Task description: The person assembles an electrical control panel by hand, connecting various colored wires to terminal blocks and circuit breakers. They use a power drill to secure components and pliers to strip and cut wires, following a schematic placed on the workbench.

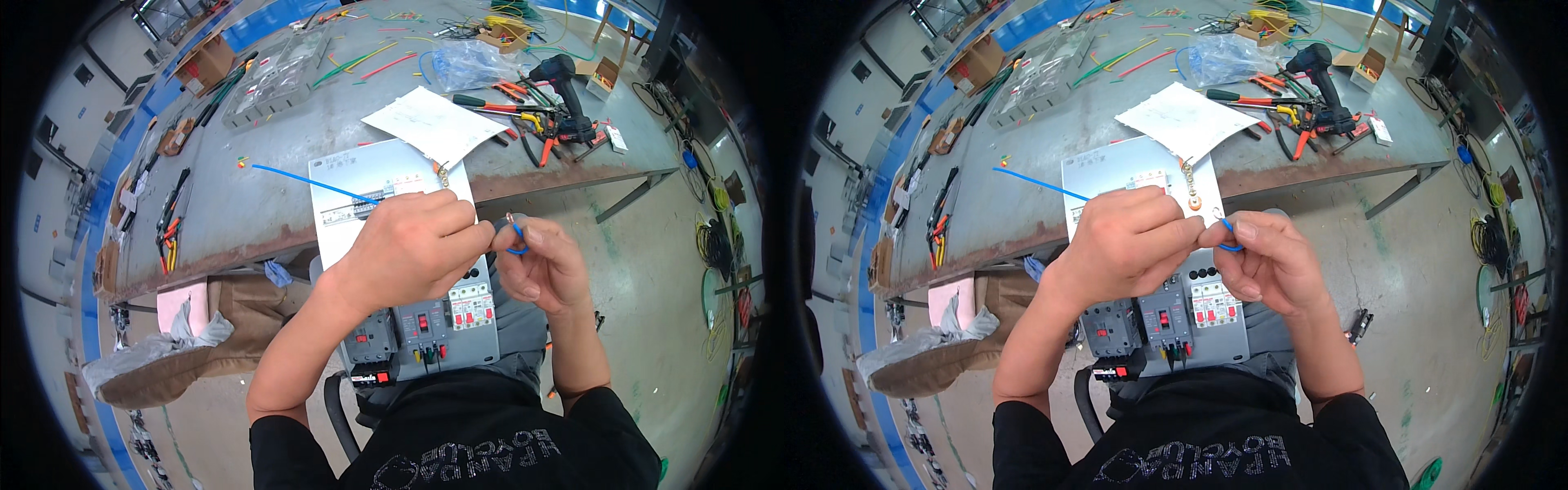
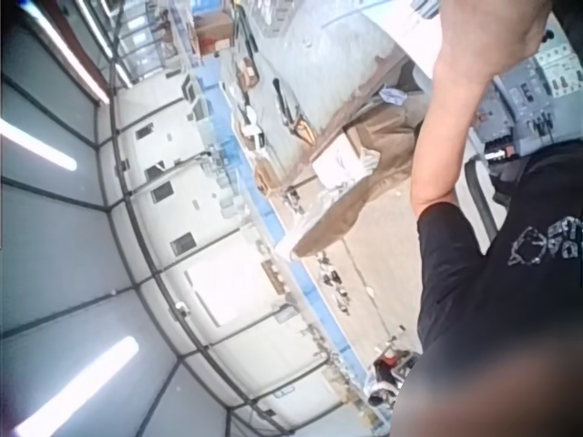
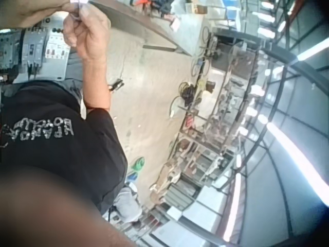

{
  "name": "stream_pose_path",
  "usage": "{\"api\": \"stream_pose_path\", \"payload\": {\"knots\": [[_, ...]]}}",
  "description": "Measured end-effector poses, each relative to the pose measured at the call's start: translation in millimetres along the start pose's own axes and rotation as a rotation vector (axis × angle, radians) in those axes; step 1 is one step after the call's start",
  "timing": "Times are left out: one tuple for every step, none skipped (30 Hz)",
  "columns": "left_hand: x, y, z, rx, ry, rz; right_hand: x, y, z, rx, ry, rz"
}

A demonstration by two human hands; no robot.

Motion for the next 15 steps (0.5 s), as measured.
{"api": "stream_pose_path", "payload": {"knots": [[-0.3, 0.1, -0.5, 0.0, -0.004, -0.016, 0.8, 0.4, 0.0, 0.014, 0.022, -0.008], [0.1, 0.2, -0.4, -0.004, -0.018, -0.014, 1.0, 0.7, 0.2, 0.028, 0.046, -0.015], [0.5, 0.3, -0.1, -0.008, -0.031, -0.012, -1.2, 1.3, 0.6, 0.034, 0.071, -0.047], [1.0, 0.5, -0.2, -0.013, -0.044, -0.01, -5.3, 2.5, 1.9, 0.04, 0.097, -0.079], [2.2, -0.6, -0.3, -0.008, -0.052, 0.009, -7.5, 3.1, 3.5, 0.048, 0.123, -0.112], [4.6, -2.1, -0.8, -0.003, -0.059, 0.027, -7.3, 2.6, 6.0, 0.049, 0.14, -0.11], [5.8, -3.1, -0.9, 0.001, -0.066, 0.046, -6.0, 1.2, 9.4, 0.049, 0.157, -0.108], [5.5, -3.3, -0.1, -0.002, -0.051, 0.041, -5.2, 0.4, 11.4, 0.047, 0.176, -0.106], [4.5, -4.2, 2.1, -0.006, -0.036, 0.036, -4.9, 0.2, 12.0, 0.04, 0.186, -0.113], [4.2, -5.1, 4.0, -0.009, -0.021, 0.031, -4.7, 0.1, 12.5, 0.034, 0.196, -0.12], [4.8, -5.8, 5.2, -0.005, -0.013, 0.04, -4.4, -0.1, 13.1, 0.028, 0.205, -0.127], [5.8, -6.3, 6.3, 0.0, -0.005, 0.048, -4.0, -0.4, 13.8, 0.021, 0.223, -0.134], [6.8, -6.7, 7.5, 0.004, 0.004, 0.056, -3.4, -0.7, 14.2, 0.014, 0.24, -0.141], [7.0, -6.6, 9.2, 0.0, 0.009, 0.072, -2.1, -1.4, 14.2, 0.007, 0.255, -0.146], [7.0, -6.2, 11.2, -0.004, 0.014, 0.088, -1.0, -2.0, 14.0, -0.002, 0.259, -0.154]]}}
Point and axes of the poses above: each hand's wrist, its own y-axis towards the middle knuckle, its own x-axis out of the palm, z = x × y, the point moved 1 cm from there along y, towards the middle knuckle, and after that the axes turned 7 degrees about z, right-handed, at the moved point
